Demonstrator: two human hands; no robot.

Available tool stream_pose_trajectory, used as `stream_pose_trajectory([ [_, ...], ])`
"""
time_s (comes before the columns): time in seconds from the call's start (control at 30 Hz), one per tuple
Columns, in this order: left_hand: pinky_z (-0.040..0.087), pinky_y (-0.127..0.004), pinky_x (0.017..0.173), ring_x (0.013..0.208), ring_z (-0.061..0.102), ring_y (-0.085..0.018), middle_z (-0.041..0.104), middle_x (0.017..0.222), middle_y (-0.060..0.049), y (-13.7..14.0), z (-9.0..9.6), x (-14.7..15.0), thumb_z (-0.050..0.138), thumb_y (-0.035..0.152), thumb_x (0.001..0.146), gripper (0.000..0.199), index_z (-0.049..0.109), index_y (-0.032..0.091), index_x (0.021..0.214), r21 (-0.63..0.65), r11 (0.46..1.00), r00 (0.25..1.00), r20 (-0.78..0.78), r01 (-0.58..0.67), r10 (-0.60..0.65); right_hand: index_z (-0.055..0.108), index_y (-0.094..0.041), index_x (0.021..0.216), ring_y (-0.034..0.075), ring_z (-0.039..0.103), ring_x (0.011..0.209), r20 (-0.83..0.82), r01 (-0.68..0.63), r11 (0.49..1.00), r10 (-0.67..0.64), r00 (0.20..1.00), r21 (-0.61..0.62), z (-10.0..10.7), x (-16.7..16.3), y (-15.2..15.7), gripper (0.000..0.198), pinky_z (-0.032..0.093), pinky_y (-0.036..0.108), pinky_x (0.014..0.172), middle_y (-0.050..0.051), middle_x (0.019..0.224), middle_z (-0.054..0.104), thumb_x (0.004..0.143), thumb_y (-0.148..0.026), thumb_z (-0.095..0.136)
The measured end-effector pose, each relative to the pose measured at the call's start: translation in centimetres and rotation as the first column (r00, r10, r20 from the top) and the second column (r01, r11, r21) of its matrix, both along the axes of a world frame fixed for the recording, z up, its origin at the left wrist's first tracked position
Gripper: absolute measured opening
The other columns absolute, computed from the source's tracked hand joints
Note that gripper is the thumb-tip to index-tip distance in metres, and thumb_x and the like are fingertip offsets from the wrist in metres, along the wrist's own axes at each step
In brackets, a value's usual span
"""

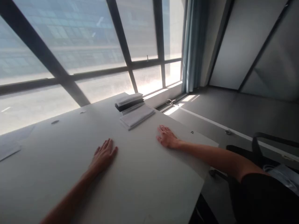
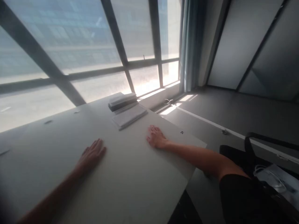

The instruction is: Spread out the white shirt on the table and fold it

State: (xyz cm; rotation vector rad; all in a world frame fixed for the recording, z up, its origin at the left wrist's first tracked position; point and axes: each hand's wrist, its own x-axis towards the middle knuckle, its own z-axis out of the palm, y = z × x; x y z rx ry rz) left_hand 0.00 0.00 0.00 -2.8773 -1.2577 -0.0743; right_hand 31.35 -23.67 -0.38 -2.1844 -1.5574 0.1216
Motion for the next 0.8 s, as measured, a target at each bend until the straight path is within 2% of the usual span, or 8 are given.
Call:
stream_pose_trajectory([
  [0.13,0.018,-0.047,0.125,0.155,0.021,-0.029,0.024,0.166,-0.021,2.4,-0.1,2.6,0.027,0.056,0.1,0.084,0.016,0.0,0.161,-0.046,0.998,0.998,0.051,-0.043,0.045,0.038,0.004,0.151,0.034,0.033,0.148,-0.067,0.209,0.977,-0.206,0.976,0.047,0.0,2.7,8.3,0.072,0.02,0.043,0.123,0.027,0.158,0.039,0.095,-0.037,0.056],
  [0.3,0.02,-0.046,0.124,0.154,0.027,-0.029,0.03,0.164,-0.021,4.5,0.5,6.4,0.036,0.056,0.101,0.083,0.014,0.004,0.163,-0.074,0.996,0.986,0.157,-0.039,0.05,0.037,0.005,0.15,0.034,0.041,0.142,-0.226,0.413,0.896,-0.373,0.9,0.164,0.4,5.3,15.9,0.063,0.027,0.044,0.119,0.027,0.153,0.046,0.097,-0.029,0.046],
  [0.47,0.024,-0.05,0.122,0.151,0.033,-0.032,0.04,0.161,-0.015,5.3,0.9,9.2,0.033,0.051,0.105,0.066,0.023,0.022,0.164,-0.064,0.998,0.975,0.221,0.016,-0.001,0.048,0.002,0.144,0.033,0.048,0.136,-0.292,0.459,0.856,-0.388,0.874,0.238,0.2,7.8,19.8,0.056,0.034,0.044,0.115,0.026,0.146,0.054,0.098,-0.029,0.038],
  [0.6,0.026,-0.05,0.121,0.149,0.035,-0.03,0.042,0.16,-0.012,6.0,0.6,10.8,0.029,0.05,0.107,0.058,0.033,0.027,0.16,-0.074,0.997,0.967,0.256,0.022,-0.002,0.062,-0.006,0.134,0.031,0.056,0.129,-0.342,0.449,0.847,-0.349,0.873,0.283,-0.2,9.8,22.2,0.051,0.04,0.041,0.111,0.021,0.137,0.063,0.093,-0.03,0.043],
  [0.7,0.028,-0.048,0.12,0.146,0.041,-0.028,0.05,0.155,-0.01,6.7,0.2,11.6,0.029,0.048,0.108,0.054,0.04,0.027,0.156,-0.083,0.997,0.949,0.314,0.006,0.02,0.069,-0.011,0.125,0.031,0.064,0.118,-0.383,0.425,0.859,-0.304,0.872,0.286,-0.1,11.6,24.1,0.047,0.048,0.039,0.101,0.019,0.126,0.07,0.088,-0.031,0.048],
  [0.8,0.027,-0.047,0.121,0.143,0.045,-0.026,0.055,0.15,-0.01,7.2,0.0,12.1,0.034,0.049,0.107,0.052,0.044,0.027,0.153,-0.1,0.995,0.93,0.367,0.004,0.033,0.077,-0.015,0.103,0.03,0.07,0.102,-0.419,0.349,0.901,-0.221,0.881,0.259,0.4,13.8,25.6,0.035,0.053,0.036,0.088,0.014,0.102,0.078,0.083,-0.031,0.054],
])
